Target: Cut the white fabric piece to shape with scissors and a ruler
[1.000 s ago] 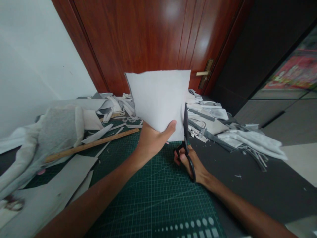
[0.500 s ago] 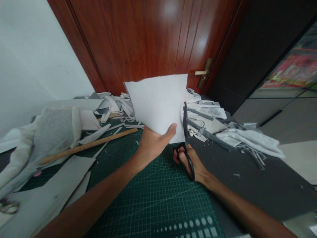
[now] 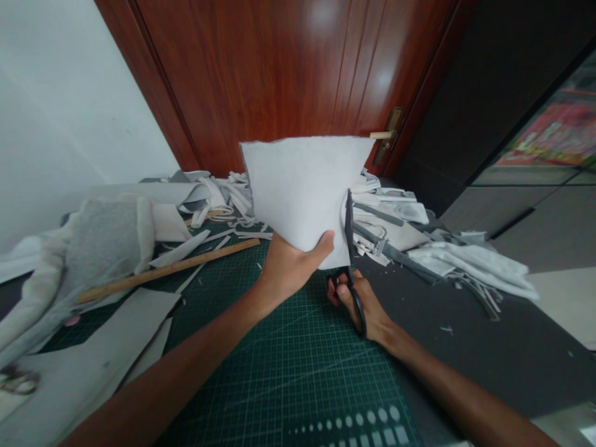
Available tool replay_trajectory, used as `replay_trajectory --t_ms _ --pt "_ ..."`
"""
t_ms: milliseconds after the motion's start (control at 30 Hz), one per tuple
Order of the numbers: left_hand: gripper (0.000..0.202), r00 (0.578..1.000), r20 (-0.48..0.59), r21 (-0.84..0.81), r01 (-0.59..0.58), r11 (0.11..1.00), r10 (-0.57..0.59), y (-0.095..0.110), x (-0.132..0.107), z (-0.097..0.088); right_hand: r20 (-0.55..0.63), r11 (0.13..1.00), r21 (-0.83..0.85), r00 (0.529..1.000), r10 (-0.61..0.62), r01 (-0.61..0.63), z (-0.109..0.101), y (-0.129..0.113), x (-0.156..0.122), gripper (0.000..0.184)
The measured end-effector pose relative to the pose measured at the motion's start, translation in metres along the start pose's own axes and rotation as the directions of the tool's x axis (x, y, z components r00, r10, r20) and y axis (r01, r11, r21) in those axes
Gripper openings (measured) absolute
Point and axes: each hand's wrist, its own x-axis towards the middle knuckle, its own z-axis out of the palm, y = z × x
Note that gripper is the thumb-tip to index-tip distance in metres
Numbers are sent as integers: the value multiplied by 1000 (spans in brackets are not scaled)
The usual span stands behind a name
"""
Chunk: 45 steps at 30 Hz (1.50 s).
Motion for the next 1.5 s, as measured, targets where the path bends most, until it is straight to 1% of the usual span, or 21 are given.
replay_trajectory --t_ms 133,300,433,533,633,833,967,1067,1167,1367,1500 --pt "56 1000 10 9 9 1000 -9 -1 1 -2 6 1000 5 1000 -3 3 1 0 0 64" --pt "56 1000 2 38 13 999 -13 -3 2 -4 -58 1000 -21 998 18 -19 2 -1 -1 63" --pt "55 999 -4 44 36 998 -35 -1 3 -4 -9 1000 -15 1000 11 -11 -1 -4 0 66" --pt "52 998 -2 36 64 997 -64 0 4 -4 -12 1000 -17 1000 20 -21 -3 -5 1 67" --pt "48 998 -8 32 69 997 -68 1 5 -6 -13 1000 -14 1000 27 -27 -3 -4 1 68" --pt "32 995 0 23 97 995 -97 2 6 -7 -24 999 -10 999 38 -39 -5 -5 1 69" --pt "29 998 16 12 62 998 -63 2 7 -8 -29 999 -32 999 29 -30 -7 -7 2 71" --pt "35 999 9 28 35 999 -35 2 8 -10 -36 999 -34 999 15 -16 -7 -6 3 71" --pt "38 999 7 24 36 999 -36 2 9 -10 -42 1000 -14 999 6 -7 -6 -5 3 69" --pt "29 999 29 36 35 999 -36 3 10 -12 -74 999 -43 997 3 -6 -6 -7 3 72" --pt "29 999 32 38 22 999 -23 4 11 -14 -91 999 -44 996 7 -11 -6 -8 3 71"
